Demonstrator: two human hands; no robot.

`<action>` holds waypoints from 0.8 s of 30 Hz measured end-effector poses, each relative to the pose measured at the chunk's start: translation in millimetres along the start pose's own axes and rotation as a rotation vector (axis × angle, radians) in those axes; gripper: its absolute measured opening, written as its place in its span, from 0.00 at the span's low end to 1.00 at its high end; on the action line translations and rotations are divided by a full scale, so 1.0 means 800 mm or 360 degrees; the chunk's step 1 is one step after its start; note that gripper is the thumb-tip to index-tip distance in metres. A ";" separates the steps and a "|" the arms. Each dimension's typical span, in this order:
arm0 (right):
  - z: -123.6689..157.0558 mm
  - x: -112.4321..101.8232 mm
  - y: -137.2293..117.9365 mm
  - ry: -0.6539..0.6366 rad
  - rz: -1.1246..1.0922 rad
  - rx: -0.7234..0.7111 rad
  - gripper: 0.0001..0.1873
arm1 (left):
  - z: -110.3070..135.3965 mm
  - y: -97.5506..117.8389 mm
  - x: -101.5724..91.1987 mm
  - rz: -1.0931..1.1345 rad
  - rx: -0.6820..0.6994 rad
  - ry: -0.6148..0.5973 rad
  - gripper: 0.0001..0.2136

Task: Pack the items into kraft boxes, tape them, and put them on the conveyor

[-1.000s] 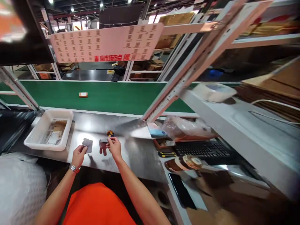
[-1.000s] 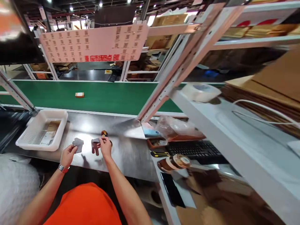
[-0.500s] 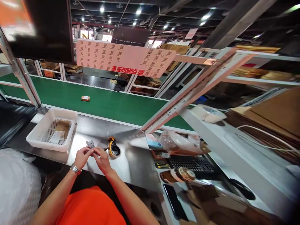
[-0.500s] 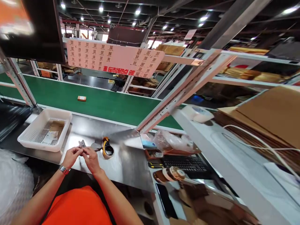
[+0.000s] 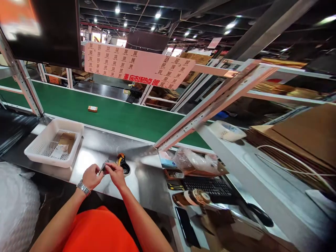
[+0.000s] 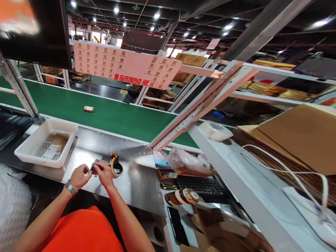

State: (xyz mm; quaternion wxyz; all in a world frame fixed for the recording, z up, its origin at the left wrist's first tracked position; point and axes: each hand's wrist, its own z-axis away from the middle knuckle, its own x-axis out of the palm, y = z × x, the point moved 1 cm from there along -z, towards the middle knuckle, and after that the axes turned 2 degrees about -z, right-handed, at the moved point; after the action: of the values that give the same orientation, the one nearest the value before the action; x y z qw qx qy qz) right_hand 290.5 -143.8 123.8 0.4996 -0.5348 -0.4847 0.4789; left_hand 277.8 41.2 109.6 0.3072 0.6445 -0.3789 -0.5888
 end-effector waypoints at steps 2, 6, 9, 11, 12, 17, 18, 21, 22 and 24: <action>-0.001 -0.006 -0.004 -0.0178 0.0223 -0.0123 0.13 | -0.005 0.005 0.003 -0.0043 0.0002 0.0005 0.08; 0.005 -0.020 -0.016 -0.0003 0.0487 -0.0386 0.13 | -0.018 0.007 0.008 0.0038 -0.0110 -0.0040 0.14; 0.022 -0.015 -0.016 -0.0026 0.0488 -0.0682 0.12 | -0.023 0.008 0.018 0.0104 -0.0148 -0.0086 0.15; 0.033 -0.007 -0.006 -0.0180 0.0494 -0.0726 0.10 | -0.025 0.012 0.025 0.0168 -0.0188 -0.0126 0.15; 0.035 -0.005 0.002 -0.0243 0.0510 -0.0667 0.10 | -0.026 0.014 0.029 0.0192 -0.0218 -0.0126 0.15; 0.020 -0.021 0.047 -0.0466 0.0727 -0.0132 0.01 | -0.027 0.027 0.042 0.0162 -0.0230 -0.0003 0.13; 0.012 -0.027 0.051 -0.0504 0.0729 -0.0038 0.02 | -0.026 0.029 0.046 0.0157 -0.0198 -0.0002 0.13; -0.015 -0.041 0.049 -0.0476 0.0303 0.0220 0.07 | -0.017 0.031 0.064 0.0150 -0.0087 0.0002 0.12; -0.024 -0.044 0.045 -0.0418 0.0053 0.0275 0.09 | -0.012 0.031 0.071 0.0150 -0.0052 0.0013 0.11; -0.040 -0.045 0.036 -0.0279 -0.0371 0.0304 0.12 | -0.004 0.028 0.086 0.0170 0.0001 0.0008 0.11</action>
State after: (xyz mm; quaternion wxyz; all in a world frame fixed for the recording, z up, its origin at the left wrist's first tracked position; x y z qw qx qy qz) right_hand 321.3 -182.7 97.6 0.5562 -0.3812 -0.5374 0.5064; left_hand 279.6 -28.9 92.4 0.3390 0.6249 -0.4122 -0.5698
